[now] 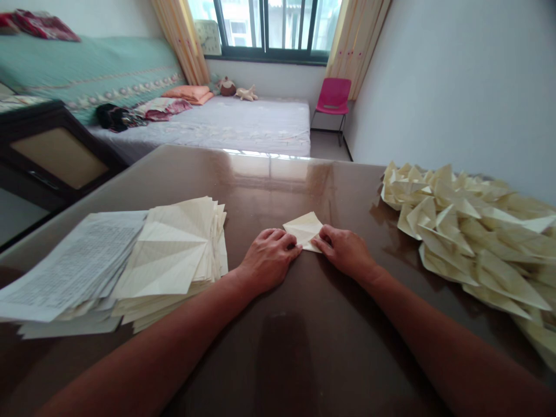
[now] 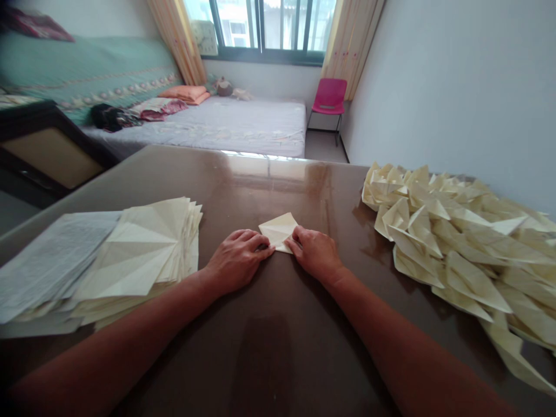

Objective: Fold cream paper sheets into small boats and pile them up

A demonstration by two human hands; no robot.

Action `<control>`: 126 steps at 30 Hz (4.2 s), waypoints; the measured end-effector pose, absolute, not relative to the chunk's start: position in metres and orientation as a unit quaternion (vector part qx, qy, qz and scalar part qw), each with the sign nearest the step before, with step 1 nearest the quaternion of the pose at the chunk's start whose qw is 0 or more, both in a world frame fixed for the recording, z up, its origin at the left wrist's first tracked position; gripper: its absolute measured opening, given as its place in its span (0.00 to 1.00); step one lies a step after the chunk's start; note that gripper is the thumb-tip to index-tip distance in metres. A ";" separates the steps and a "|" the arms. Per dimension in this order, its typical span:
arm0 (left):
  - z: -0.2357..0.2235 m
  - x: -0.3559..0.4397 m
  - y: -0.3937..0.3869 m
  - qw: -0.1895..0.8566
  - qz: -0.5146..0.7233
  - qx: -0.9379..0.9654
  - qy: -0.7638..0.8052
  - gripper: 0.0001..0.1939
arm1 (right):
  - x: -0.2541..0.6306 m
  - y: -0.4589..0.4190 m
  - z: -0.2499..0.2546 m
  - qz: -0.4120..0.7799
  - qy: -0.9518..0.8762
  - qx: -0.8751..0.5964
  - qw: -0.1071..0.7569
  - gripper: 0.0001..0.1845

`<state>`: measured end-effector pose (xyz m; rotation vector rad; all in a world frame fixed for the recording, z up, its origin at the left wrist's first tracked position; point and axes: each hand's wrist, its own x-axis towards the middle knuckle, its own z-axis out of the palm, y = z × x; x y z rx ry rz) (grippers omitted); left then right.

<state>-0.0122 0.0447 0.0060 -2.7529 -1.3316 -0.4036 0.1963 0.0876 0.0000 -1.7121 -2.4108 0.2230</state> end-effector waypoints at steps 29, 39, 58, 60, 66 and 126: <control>0.002 -0.020 0.055 0.045 -0.192 -0.891 -0.410 0.14 | 0.206 0.088 0.014 -0.019 -0.906 -0.406 0.121 0.11; 0.011 -0.017 0.048 0.068 -0.145 -0.933 -0.323 0.11 | 0.215 0.106 -0.002 0.065 -0.918 -0.323 0.222 0.14; -0.008 0.004 0.060 -0.134 -0.214 -0.789 -0.560 0.12 | 0.219 0.113 0.001 0.262 -0.893 -0.300 0.208 0.07; -0.008 0.006 0.061 -0.128 -0.212 -0.790 -0.560 0.12 | 0.220 0.114 0.000 0.267 -0.893 -0.296 0.210 0.07; -0.008 0.007 0.064 -0.089 -0.199 -0.801 -0.557 0.13 | 0.220 0.114 -0.002 0.267 -0.892 -0.296 0.215 0.06; 0.004 0.014 0.079 -0.132 -0.162 -0.748 -0.630 0.09 | 0.221 0.112 -0.005 0.264 -0.884 -0.310 0.231 0.06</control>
